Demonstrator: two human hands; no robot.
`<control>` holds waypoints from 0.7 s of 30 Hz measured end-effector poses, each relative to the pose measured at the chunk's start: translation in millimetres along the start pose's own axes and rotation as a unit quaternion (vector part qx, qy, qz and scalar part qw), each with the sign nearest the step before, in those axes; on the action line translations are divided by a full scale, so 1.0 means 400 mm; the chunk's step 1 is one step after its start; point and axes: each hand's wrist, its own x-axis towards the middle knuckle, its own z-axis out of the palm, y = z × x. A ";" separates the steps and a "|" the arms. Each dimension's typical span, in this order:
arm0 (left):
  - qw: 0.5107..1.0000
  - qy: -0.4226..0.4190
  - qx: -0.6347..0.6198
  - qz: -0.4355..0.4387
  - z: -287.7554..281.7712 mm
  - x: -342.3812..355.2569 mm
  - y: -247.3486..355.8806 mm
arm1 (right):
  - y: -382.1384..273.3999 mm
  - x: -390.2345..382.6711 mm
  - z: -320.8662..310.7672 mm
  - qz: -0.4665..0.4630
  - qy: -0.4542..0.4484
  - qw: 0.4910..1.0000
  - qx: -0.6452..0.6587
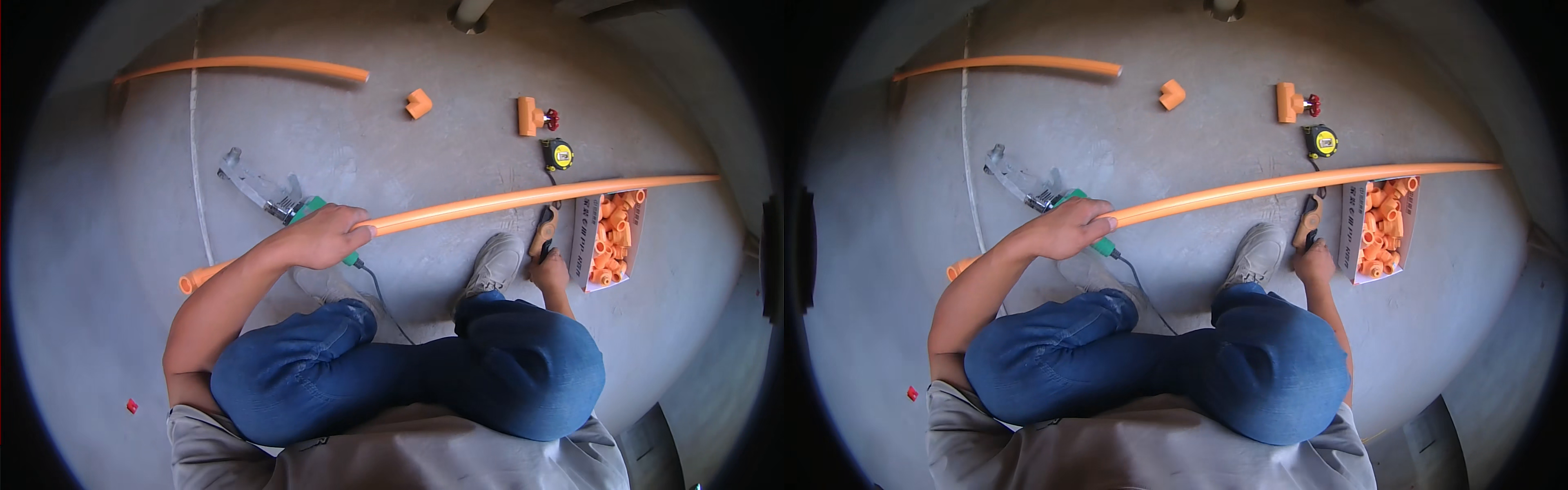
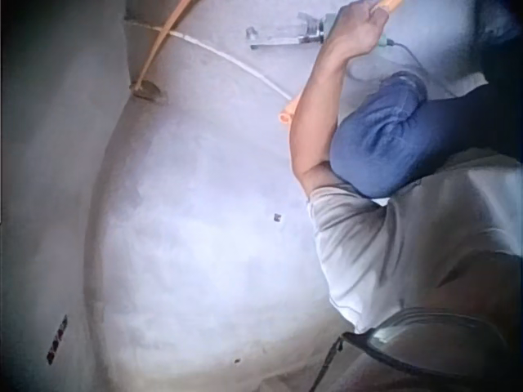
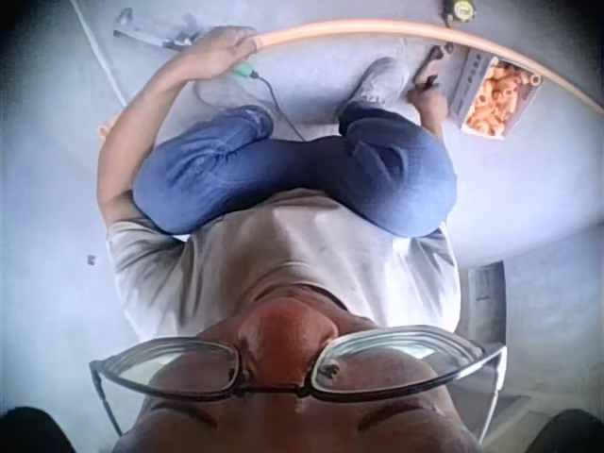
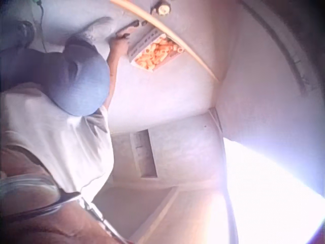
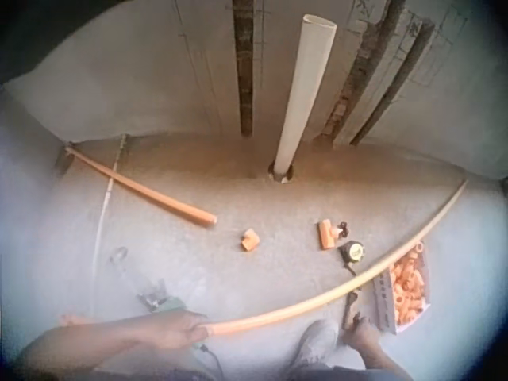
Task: The person uses a pipe heating tool to join orange plastic pipes and fittings together by hand, then measures and fits them into pre-cut grooves in the wall, eventually attaching a valve to one pipe end.
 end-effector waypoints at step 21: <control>0.967 0.121 0.211 0.075 -0.097 0.301 0.383 | -0.187 -0.221 -0.226 -0.278 -0.001 0.850 0.448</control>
